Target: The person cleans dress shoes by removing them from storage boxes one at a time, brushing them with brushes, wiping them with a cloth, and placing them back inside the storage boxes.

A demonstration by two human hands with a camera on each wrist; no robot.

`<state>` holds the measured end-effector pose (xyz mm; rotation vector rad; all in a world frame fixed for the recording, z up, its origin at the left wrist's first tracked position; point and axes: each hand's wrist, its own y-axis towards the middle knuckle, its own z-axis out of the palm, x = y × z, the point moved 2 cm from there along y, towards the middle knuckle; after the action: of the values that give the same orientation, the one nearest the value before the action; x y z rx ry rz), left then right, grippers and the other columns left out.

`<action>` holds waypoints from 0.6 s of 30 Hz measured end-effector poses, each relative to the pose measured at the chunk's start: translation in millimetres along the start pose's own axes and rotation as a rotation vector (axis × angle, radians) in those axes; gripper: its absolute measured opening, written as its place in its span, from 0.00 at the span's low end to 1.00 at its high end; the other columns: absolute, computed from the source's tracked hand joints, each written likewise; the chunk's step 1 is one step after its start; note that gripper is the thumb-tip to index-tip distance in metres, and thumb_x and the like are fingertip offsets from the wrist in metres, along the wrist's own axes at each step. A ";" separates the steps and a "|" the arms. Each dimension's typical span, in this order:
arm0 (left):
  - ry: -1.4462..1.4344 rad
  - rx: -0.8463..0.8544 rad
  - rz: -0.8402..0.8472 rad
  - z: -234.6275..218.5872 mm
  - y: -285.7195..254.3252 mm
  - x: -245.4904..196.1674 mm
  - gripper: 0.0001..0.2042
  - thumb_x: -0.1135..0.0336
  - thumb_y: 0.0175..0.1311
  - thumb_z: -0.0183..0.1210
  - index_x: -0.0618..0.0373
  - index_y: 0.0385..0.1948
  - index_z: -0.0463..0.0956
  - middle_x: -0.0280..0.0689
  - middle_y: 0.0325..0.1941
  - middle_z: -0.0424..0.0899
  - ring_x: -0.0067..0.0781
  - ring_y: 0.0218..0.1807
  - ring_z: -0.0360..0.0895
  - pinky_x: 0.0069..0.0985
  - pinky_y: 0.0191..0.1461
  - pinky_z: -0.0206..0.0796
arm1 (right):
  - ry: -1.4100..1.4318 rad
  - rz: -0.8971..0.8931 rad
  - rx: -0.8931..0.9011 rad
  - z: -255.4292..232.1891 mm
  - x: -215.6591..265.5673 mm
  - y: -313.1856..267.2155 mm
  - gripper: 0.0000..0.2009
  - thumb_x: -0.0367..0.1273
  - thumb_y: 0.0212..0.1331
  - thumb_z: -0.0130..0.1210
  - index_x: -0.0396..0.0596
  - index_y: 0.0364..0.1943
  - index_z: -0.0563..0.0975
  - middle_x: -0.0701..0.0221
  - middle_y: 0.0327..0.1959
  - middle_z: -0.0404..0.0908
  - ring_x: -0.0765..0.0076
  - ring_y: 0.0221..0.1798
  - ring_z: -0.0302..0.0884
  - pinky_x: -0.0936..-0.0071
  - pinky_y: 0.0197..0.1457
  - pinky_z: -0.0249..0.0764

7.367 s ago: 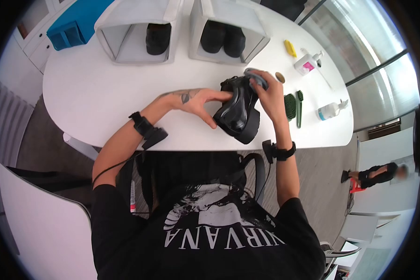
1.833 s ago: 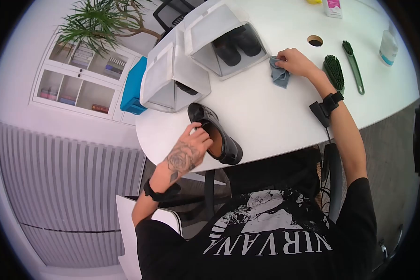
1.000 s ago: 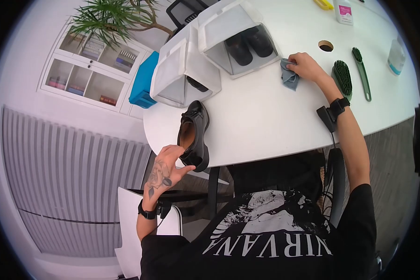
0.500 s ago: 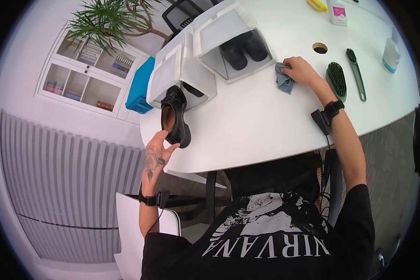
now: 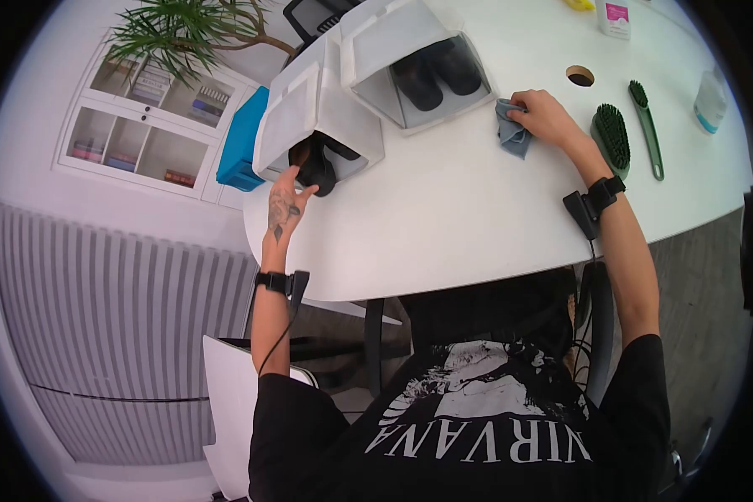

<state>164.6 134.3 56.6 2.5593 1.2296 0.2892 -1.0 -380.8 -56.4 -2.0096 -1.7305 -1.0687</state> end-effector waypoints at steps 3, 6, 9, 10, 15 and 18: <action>-0.063 -0.028 0.011 17.3 22.2 13.9 0.33 0.59 0.56 0.77 0.72 0.60 0.76 0.60 0.60 0.83 0.63 0.62 0.80 0.43 0.64 0.74 | -0.002 -0.002 0.001 0.5 -0.3 -0.4 0.15 0.36 0.63 0.61 0.38 0.45 0.85 0.51 0.42 0.89 0.43 0.47 0.86 0.55 0.55 0.80; -0.031 -0.038 0.017 27.8 38.1 16.8 0.34 0.59 0.55 0.77 0.71 0.60 0.76 0.60 0.61 0.82 0.63 0.64 0.79 0.42 0.65 0.74 | -0.001 0.002 -0.006 1.1 -0.6 1.1 0.15 0.36 0.63 0.61 0.38 0.45 0.85 0.51 0.42 0.89 0.42 0.47 0.86 0.55 0.55 0.80; -0.026 -0.076 0.024 44.1 49.0 21.2 0.34 0.61 0.54 0.78 0.70 0.61 0.76 0.60 0.61 0.83 0.62 0.64 0.79 0.43 0.66 0.73 | -0.007 -0.003 0.001 -1.0 1.6 0.1 0.15 0.36 0.63 0.61 0.37 0.45 0.85 0.51 0.42 0.89 0.42 0.47 0.86 0.55 0.55 0.80; -0.028 -0.075 0.024 51.2 51.7 24.8 0.34 0.61 0.54 0.78 0.70 0.61 0.76 0.60 0.61 0.83 0.62 0.64 0.79 0.43 0.66 0.73 | -0.010 -0.010 0.010 -1.1 2.5 -0.5 0.15 0.36 0.63 0.61 0.38 0.45 0.85 0.51 0.42 0.89 0.42 0.47 0.86 0.55 0.55 0.80; -0.131 -0.043 -0.034 56.3 53.1 24.3 0.31 0.69 0.58 0.73 0.70 0.63 0.72 0.60 0.64 0.79 0.65 0.66 0.75 0.43 0.71 0.70 | -0.017 -0.010 -0.004 0.9 1.2 0.1 0.15 0.36 0.63 0.61 0.38 0.46 0.85 0.52 0.42 0.89 0.42 0.47 0.86 0.55 0.55 0.80; -0.168 -0.023 0.055 51.8 48.0 19.7 0.32 0.71 0.61 0.70 0.69 0.67 0.68 0.60 0.67 0.75 0.65 0.69 0.72 0.43 0.73 0.67 | -0.020 -0.002 -0.009 4.9 -4.5 1.0 0.15 0.37 0.64 0.61 0.39 0.46 0.85 0.53 0.43 0.89 0.43 0.48 0.86 0.54 0.55 0.80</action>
<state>227.3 112.4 25.4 2.5412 1.0906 0.0965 1.7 -381.2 -62.6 -2.0309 -1.7415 -1.0627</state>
